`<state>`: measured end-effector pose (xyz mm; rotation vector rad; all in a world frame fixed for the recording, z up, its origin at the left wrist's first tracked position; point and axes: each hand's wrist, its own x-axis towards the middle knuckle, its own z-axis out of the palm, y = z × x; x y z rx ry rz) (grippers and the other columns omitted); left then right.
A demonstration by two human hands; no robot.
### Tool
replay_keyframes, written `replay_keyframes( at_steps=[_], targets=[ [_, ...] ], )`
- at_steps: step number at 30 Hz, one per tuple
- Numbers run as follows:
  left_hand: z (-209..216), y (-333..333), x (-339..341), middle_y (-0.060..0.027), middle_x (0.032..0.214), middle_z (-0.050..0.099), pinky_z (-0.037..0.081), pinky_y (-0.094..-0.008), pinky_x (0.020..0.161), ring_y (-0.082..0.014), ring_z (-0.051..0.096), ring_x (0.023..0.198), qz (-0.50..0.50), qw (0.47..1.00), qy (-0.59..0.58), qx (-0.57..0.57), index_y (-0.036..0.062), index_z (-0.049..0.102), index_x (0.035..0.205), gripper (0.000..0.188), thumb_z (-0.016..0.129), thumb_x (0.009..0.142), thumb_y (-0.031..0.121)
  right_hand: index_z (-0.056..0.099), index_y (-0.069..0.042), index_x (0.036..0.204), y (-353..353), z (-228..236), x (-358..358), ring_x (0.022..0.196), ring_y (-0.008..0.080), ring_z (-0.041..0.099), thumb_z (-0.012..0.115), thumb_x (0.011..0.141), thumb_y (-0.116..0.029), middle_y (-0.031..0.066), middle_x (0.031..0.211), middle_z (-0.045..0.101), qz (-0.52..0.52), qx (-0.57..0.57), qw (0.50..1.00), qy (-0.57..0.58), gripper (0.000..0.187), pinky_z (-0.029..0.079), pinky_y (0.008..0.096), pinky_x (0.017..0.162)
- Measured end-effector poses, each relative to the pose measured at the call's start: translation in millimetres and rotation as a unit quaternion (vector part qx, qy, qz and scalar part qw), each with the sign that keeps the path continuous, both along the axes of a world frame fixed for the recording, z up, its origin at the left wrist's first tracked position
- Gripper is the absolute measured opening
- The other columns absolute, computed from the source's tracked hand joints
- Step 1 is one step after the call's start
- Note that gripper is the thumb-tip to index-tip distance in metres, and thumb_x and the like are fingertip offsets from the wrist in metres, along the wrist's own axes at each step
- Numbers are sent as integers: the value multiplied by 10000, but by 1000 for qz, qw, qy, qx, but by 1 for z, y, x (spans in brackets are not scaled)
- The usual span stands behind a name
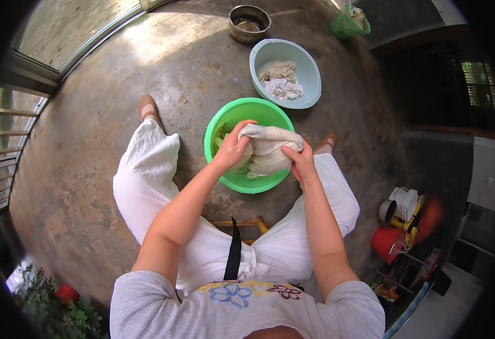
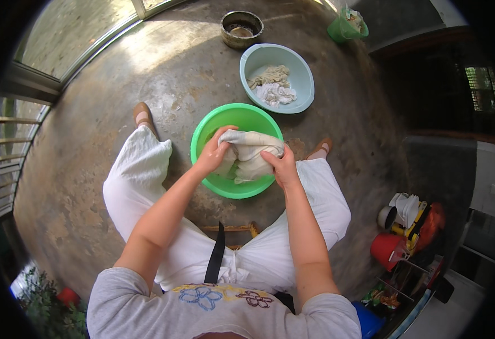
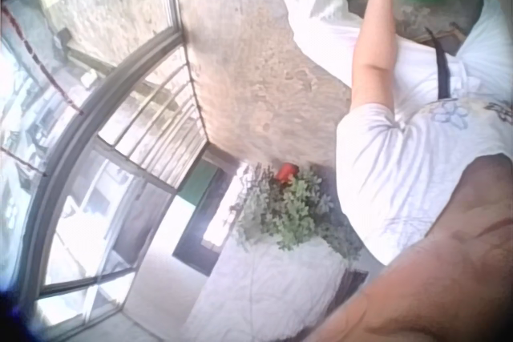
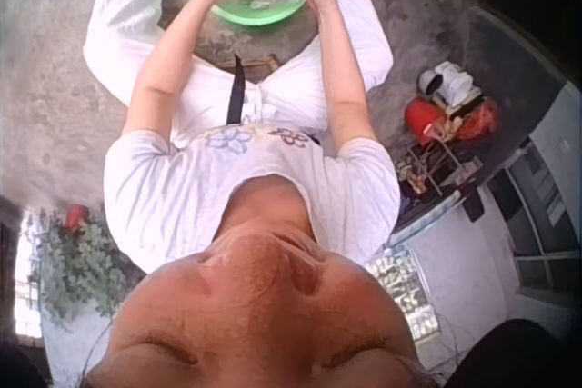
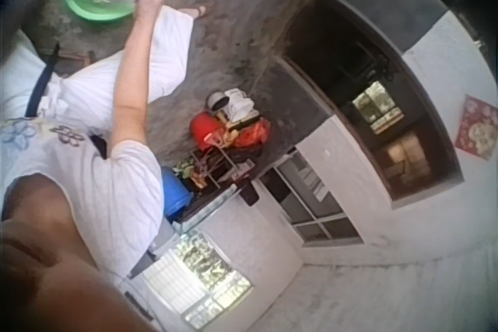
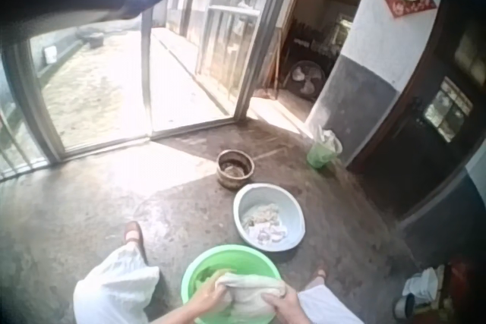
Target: The person sits on the floor and hand-washes a light-colored cloth in a green basin filled with water. They repeatedly scrub, wring, and rinse the cloth, occasionally lifting it to inspect it before submerging it again. A second basin containing other wet clothes is visible nearby.
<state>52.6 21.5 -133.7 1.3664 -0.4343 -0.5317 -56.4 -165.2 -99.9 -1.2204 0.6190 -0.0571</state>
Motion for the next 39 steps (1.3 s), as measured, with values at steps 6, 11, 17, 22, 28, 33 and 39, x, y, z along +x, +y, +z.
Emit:
replay_keyframes(
  at_steps=[6, 11, 17, 22, 28, 33, 39],
  targets=[
    [-38, -32, -9, -89, 1070, 552, 427, -316, 910, -189, 532, 1015, 99, 912, 378, -121, 52, 505, 1154, 306, 443, 909, 226, 574, -36, 1119, 14, -61, 31, 945, 148, 567, 558, 735, 60, 117, 1087, 604, -102, 79, 991, -45, 397, 463, 267, 805],
    [-123, 0, -1, -60, 903, 580, 493, -347, 713, -194, 582, 813, -88, 744, 553, -364, 115, 551, 1020, 332, 510, 904, 424, 633, -66, 781, 129, -33, 47, 756, 275, 609, 633, 774, -151, 109, 835, 616, 89, -513, 852, -47, 84, 482, 351, 648],
    [-62, -42, -24, -36, 800, 605, 487, -309, 621, -163, 590, 710, 116, 831, 540, -63, 93, 581, 873, 232, 488, 929, 298, 587, -69, 655, 68, -72, 82, 678, 361, 595, 640, 768, -228, 138, 748, 631, -37, -487, 847, 211, 202, 462, 447, 612],
    [-114, -3, -18, -47, 840, 622, 485, -308, 629, -166, 592, 715, 8, 846, 485, -221, 56, 594, 934, 217, 494, 918, 249, 601, -57, 684, 132, -54, 50, 667, 366, 593, 634, 796, -221, 150, 740, 631, -56, -534, 842, -57, 202, 458, 443, 605],
    [-23, -42, -32, -78, 951, 638, 475, -302, 765, -159, 598, 832, -4, 889, 456, 29, -39, 574, 1089, 413, 469, 939, 331, 670, -46, 879, 33, -80, 44, 858, 298, 604, 635, 825, -363, 106, 874, 662, -30, -406, 904, 134, 323, 448, 369, 792],
    [-26, -28, -5, -49, 927, 605, 468, -280, 764, -123, 577, 856, -75, 932, 344, 90, -8, 549, 1079, 506, 453, 948, 471, 647, -27, 963, 27, -57, 3, 947, 219, 604, 649, 840, -310, 69, 919, 654, 173, -674, 712, -92, 309, 446, 335, 836],
    [-28, -13, -9, -48, 893, 623, 469, -345, 739, -173, 591, 853, -107, 989, -61, 83, 21, 574, 1090, 503, 748, 756, 354, 596, 41, 1045, 23, -19, 0, 875, 134, 603, 595, 832, -88, 51, 963, 643, 43, -52, 997, -25, 249, 476, 267, 790]
  ],
)
